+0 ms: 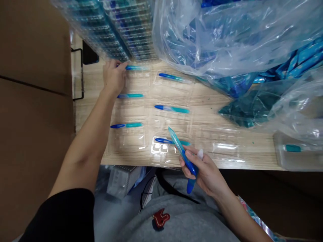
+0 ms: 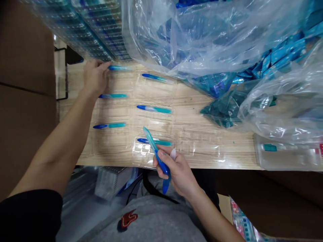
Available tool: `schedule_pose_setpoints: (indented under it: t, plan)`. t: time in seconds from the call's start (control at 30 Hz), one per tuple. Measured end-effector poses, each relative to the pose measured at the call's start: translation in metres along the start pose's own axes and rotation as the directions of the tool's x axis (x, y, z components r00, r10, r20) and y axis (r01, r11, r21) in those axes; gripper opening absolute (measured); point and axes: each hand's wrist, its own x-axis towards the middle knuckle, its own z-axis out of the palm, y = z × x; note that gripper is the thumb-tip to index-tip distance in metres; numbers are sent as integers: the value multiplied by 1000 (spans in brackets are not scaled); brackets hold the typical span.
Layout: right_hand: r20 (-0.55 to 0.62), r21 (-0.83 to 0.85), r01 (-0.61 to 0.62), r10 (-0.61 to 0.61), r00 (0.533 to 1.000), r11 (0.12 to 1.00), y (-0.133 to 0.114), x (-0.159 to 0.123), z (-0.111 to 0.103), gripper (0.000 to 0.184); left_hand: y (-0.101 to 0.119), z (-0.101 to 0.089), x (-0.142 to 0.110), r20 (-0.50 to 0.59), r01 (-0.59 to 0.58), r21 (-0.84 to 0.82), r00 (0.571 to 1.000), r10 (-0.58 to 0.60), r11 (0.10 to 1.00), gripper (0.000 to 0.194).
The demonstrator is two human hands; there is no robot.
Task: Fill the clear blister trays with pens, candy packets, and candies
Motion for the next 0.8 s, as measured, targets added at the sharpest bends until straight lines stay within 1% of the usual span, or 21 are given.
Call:
schedule_pose_setpoints:
  t: [0.1, 0.17, 0.2, 0.23, 0.27, 0.3, 0.33, 0.37, 0.4, 0.43, 0.47, 0.5, 0.53, 0.57, 0.6, 0.63, 0.67, 0.73, 0.8]
  plan:
    - [12, 15, 2, -2, 1000, 1000, 3, 0, 1, 35, 8, -1, -1, 20, -6, 35, 1000, 5, 999, 34]
    - [28, 44, 21, -22, 999, 999, 4, 0, 2, 33, 16, -4, -10, 20, -16, 48, 1000, 15, 999, 46]
    - [40, 61, 30, -32, 999, 998, 5, -1, 3, 32, 21, -6, -18, 2, -28, 41, 1000, 28, 999, 50]
    - [54, 76, 35, -39, 998, 996, 5, -1, 3, 32, 27, -9, -31, -21, -47, 14, 999, 47, 999, 50]
    - [66, 90, 36, -42, 997, 995, 5, -2, 4, 33, 35, -12, -47, -45, -68, -42, 997, 66, 997, 45]
    - [71, 100, 35, -42, 997, 994, 5, -2, 5, 33, 43, -17, -67, -51, -96, -128, 995, 90, 987, 37]
    - [71, 103, 37, -45, 996, 994, 5, -2, 6, 34, 53, -22, -90, -27, -117, -252, 993, 114, 961, 29]
    - [68, 100, 43, -50, 996, 994, 4, -2, 8, 35, 63, -27, -116, 34, -102, -391, 992, 125, 915, 32]
    - [65, 92, 52, -58, 996, 994, 4, -2, 10, 36, 73, -32, -143, 160, -60, -504, 974, 161, 861, 39]
    - [62, 81, 63, -68, 996, 995, 4, -1, 12, 37, 84, -37, -170, 252, -11, -592, 947, 199, 806, 43]
    - [63, 69, 72, -76, 995, 995, 4, 0, 14, 38, 94, -41, -195, 362, 54, -637, 902, 237, 769, 43]
    - [68, 60, 79, -83, 994, 995, 5, 1, 17, 39, 103, -44, -218, 442, 100, -644, 858, 262, 758, 40]
    - [69, 55, 82, -85, 994, 995, 6, 2, 20, 40, 111, -46, -236, 505, 124, -654, 806, 308, 746, 36]
    - [62, 53, 82, -85, 994, 995, 7, 3, 23, 42, 117, -46, -251, 544, 143, -658, 769, 335, 740, 32]
    - [53, 54, 80, -83, 995, 995, 8, 3, 25, 42, 120, -46, -262, 557, 146, -662, 752, 352, 735, 28]
    - [43, 57, 77, -79, 996, 995, 10, 3, 27, 43, 122, -45, -271, 551, 143, -669, 754, 357, 729, 25]
    - [32, 61, 68, -70, 997, 996, 13, 2, 28, 43, 122, -44, -277, 534, 144, -676, 772, 346, 723, 22]
    - [4, 78, 27, -28, 1000, 997, 19, -2, 27, 43, 117, -42, -283, 487, 169, -693, 826, 283, 701, 18]
    - [-32, 118, -35, 39, 999, 992, 25, -9, 22, 42, 108, -41, -284, 442, 235, -725, 880, 175, 648, 18]
